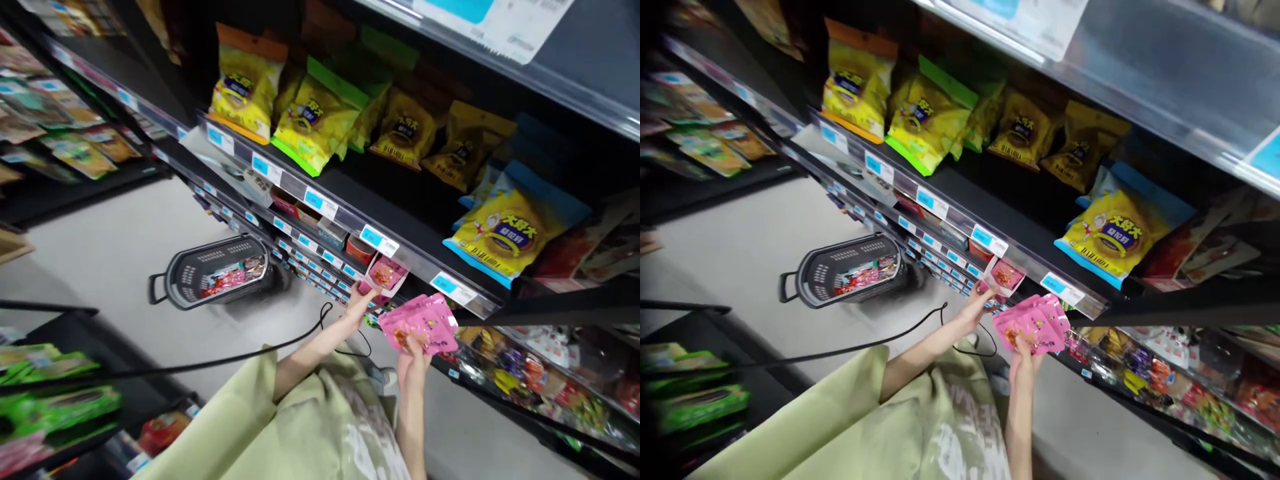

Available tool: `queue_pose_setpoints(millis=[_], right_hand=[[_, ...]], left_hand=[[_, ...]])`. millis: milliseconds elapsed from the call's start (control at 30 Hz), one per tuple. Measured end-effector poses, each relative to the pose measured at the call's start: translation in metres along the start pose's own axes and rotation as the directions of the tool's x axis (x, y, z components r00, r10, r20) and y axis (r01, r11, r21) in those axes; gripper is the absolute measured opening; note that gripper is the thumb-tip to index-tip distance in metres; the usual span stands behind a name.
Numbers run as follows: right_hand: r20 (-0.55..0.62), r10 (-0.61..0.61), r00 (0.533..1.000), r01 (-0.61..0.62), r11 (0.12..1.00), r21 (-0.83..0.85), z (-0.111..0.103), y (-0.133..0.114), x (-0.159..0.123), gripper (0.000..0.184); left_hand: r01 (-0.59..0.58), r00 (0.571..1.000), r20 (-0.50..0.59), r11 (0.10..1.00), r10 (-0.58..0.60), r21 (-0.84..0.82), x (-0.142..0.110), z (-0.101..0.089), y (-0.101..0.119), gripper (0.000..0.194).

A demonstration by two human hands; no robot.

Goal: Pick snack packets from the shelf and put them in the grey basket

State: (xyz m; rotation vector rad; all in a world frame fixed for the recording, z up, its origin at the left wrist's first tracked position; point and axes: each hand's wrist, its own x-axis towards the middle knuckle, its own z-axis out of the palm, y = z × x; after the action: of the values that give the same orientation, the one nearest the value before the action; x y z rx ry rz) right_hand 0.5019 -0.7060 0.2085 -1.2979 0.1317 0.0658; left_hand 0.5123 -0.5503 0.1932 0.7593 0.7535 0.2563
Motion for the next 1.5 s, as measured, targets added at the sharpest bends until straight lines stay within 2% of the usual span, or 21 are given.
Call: queue_pose_setpoints(millis=[167, 367, 500, 567, 667, 767, 900, 1000, 1067, 1133, 1200, 1267, 1367, 1433, 1500], right_hand=[[0.123, -0.047, 0.991, 0.049, 0.999, -0.014, 0.044, -0.017, 0.018, 0.071], [0.149, -0.107, 0.983, 0.122, 0.987, -0.101, 0.079, -0.015, 0.037, 0.08], [0.281, -0.087, 0.956, 0.162, 0.953, -0.255, 0.093, -0.018, 0.036, 0.066], [0.349, -0.106, 0.931, 0.251, 0.881, -0.401, 0.099, -0.023, 0.035, 0.06], [0.401, -0.098, 0.911, 0.352, 0.691, -0.631, 0.105, -0.029, 0.034, 0.065], [0.485, -0.03, 0.874, 0.421, 0.547, -0.724, 0.105, -0.029, 0.035, 0.071], [0.577, -0.019, 0.816, 0.516, 0.474, -0.714, 0.098, -0.03, 0.041, 0.084], [0.581, -0.135, 0.803, 0.573, 0.446, -0.687, 0.09, -0.04, 0.045, 0.093], [0.561, -0.251, 0.789, 0.614, 0.373, -0.696, 0.084, -0.049, 0.046, 0.085], [0.593, -0.319, 0.74, 0.67, 0.263, -0.694, 0.08, -0.055, 0.045, 0.059], [0.684, -0.276, 0.675, 0.731, 0.129, -0.67, 0.079, -0.058, 0.042, 0.027], [0.757, -0.165, 0.632, 0.766, -0.012, -0.643, 0.083, -0.058, 0.038, 0.007], [0.765, -0.075, 0.64, 0.747, -0.175, -0.642, 0.094, -0.06, 0.035, 0.008], [0.764, -0.077, 0.641, 0.739, -0.207, -0.641, 0.1, -0.063, 0.036, 0.019], [0.788, -0.054, 0.614, 0.764, -0.211, -0.61, 0.102, -0.066, 0.04, 0.03]], left_hand=[[0.002, 1.0, 0.013, 1.0, -0.001, -0.017, -0.018, -0.012, -0.006, 0.088], [-0.009, 0.998, 0.061, 0.999, 0.012, -0.042, -0.026, -0.021, -0.007, 0.089], [0.021, 0.999, 0.047, 0.999, -0.02, -0.025, -0.031, -0.028, -0.006, 0.089], [0.016, 0.999, 0.036, 1.0, -0.015, -0.022, -0.032, -0.029, -0.005, 0.088], [-0.004, 1.0, 0.009, 1.0, 0.004, -0.005, -0.031, -0.029, -0.007, 0.086], [-0.02, 1.0, -0.014, 1.0, 0.02, 0.004, -0.03, -0.031, -0.01, 0.085], [-0.008, 1.0, 0.011, 1.0, 0.008, -0.016, -0.028, -0.034, -0.014, 0.088], [0.022, 1.0, 0.021, 0.999, -0.022, -0.032, -0.027, -0.034, -0.011, 0.087], [0.028, 0.999, 0.024, 0.998, -0.027, -0.05, -0.027, -0.033, -0.009, 0.085], [0.033, 0.999, 0.024, 0.997, -0.032, -0.065, -0.027, -0.033, -0.007, 0.086], [0.035, 0.999, 0.02, 0.997, -0.034, -0.066, -0.027, -0.032, -0.007, 0.088], [0.024, 0.999, 0.029, 0.998, -0.022, -0.062, -0.028, -0.033, -0.007, 0.089], [0.004, 0.999, 0.036, 0.999, -0.003, -0.037, -0.028, -0.033, -0.009, 0.091], [-0.004, 1.0, 0.027, 1.0, 0.004, -0.011, -0.028, -0.032, -0.009, 0.093], [-0.007, 1.0, 0.03, 1.0, 0.006, 0.011, -0.029, -0.03, -0.008, 0.093]])
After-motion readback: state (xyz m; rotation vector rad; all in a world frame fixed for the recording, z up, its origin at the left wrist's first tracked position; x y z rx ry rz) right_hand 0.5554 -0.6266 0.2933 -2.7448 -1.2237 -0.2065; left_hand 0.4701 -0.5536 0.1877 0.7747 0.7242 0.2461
